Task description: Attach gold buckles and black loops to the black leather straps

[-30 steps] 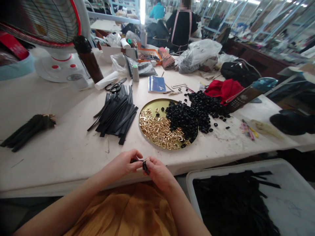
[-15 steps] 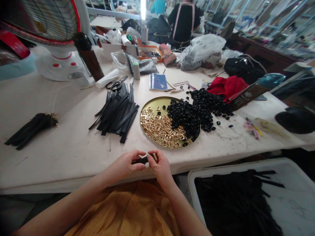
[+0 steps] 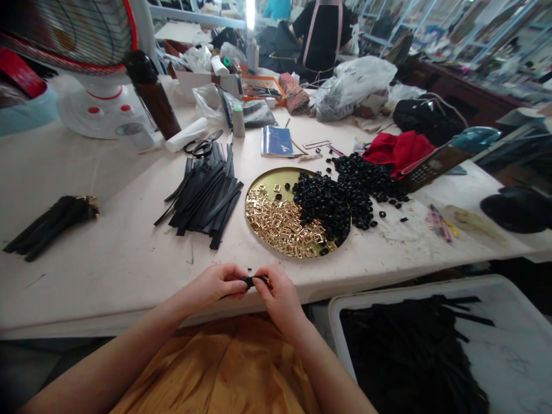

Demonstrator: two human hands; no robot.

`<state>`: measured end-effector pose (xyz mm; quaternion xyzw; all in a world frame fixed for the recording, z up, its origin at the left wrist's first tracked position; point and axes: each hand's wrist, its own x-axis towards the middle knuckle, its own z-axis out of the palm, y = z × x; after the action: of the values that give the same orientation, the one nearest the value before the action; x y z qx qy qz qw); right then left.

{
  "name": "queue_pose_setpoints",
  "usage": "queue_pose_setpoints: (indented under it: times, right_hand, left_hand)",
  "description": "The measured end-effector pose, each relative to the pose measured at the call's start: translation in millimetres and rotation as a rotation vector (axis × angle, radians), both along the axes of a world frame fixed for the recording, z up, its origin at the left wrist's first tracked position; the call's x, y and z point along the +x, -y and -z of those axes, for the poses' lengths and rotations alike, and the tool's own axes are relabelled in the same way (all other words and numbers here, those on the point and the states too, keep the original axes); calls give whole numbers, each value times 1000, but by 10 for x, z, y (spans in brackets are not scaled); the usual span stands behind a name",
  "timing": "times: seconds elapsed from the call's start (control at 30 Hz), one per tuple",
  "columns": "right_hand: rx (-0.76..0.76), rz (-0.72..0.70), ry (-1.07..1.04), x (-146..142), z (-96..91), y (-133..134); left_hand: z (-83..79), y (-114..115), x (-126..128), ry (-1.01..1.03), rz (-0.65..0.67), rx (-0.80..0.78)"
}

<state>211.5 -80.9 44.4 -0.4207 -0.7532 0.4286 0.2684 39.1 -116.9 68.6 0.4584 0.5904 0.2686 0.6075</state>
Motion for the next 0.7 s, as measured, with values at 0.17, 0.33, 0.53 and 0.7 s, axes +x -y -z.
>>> queue_pose_setpoints:
  times: [0.17,0.33,0.53,0.7]
  right_hand:
    - [1,-88,19,59,-37,-39]
    - [-96,-132,-1,84,-45,-74]
    - [-161,-101,-50,115,-25,-92]
    - [-103,31,-131,121,35,-26]
  left_hand:
    - [18,11,-11,-49,49,54]
    - [31,13,32,-103,85,59]
    - [8,-17,110,-171,120,129]
    - [-66,-38,57,-290,265,159]
